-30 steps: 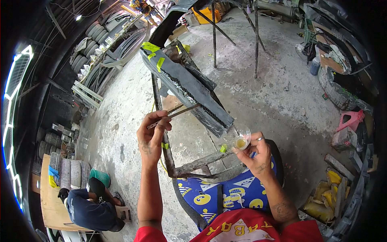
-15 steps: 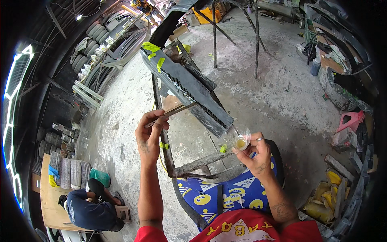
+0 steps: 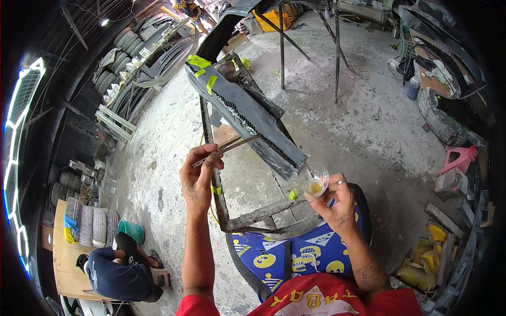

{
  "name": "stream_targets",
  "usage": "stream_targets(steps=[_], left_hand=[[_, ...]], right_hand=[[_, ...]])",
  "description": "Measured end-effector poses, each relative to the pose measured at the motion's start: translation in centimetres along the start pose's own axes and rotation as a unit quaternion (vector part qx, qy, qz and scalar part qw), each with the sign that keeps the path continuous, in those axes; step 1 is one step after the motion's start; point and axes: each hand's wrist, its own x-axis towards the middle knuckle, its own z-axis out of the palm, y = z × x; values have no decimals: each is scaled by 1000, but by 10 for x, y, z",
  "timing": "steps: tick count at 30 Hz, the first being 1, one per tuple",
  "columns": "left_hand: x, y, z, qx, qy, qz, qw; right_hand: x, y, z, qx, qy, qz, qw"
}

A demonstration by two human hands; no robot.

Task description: The person applies bright green masking tape to a car bumper using a small metal tool to press and smooth the tape. They repeatedly tear off pieces of tape and place them along the bumper's edges and contours.

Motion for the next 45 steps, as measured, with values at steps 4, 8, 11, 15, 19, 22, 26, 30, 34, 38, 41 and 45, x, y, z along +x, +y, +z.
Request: stream_targets(steps=[4, 8, 11, 15, 19, 22, 26, 30, 34, 38, 41, 45], left_hand=[[2, -3, -2, -19, 10, 8, 1000], [3, -4, -3, -35, 25, 5, 999], [2, -4, -2, -38, 28, 1, 999], [2, -3, 1, -55, 36, -4, 998], [2, -4, 0, -50, 39, -2, 998], [4, -3, -2, -58, 50, -3, 997], [0, 2, -3, -103, 67, -2, 992], [-17, 21, 2, -163, 22, -17, 986], [-43, 37, 10, -143, -77, 12, 987], [-59, 60, 27, -28, -170, 23, 985], [-59, 55, 39, 46, -216, 50, 974], [-57, 47, 38, -30, -199, -4, 979]], right_hand=[[0, 1, 0, 1, -2, 5, 1000], [0, -3, 0, 0, -4, 16, 1000], [0, -1, 0, 9, 0, 10, 1000], [0, 2, 0, -5, 5, -15, 1000], [0, 3, 1, -5, 4, -11, 1000], [-1, 5, 2, -5, 8, -16, 1000], [0, 3, 4, -7, 6, -19, 1000], [0, -3, 0, 27, 0, 24, 999], [0, -4, 2, 36, 2, 7, 999], [-2, -12, -8, 16, -24, -2, 1000], [1, -22, -14, -54, -46, -34, 997], [13, -31, -17, -124, -35, -130, 983]])
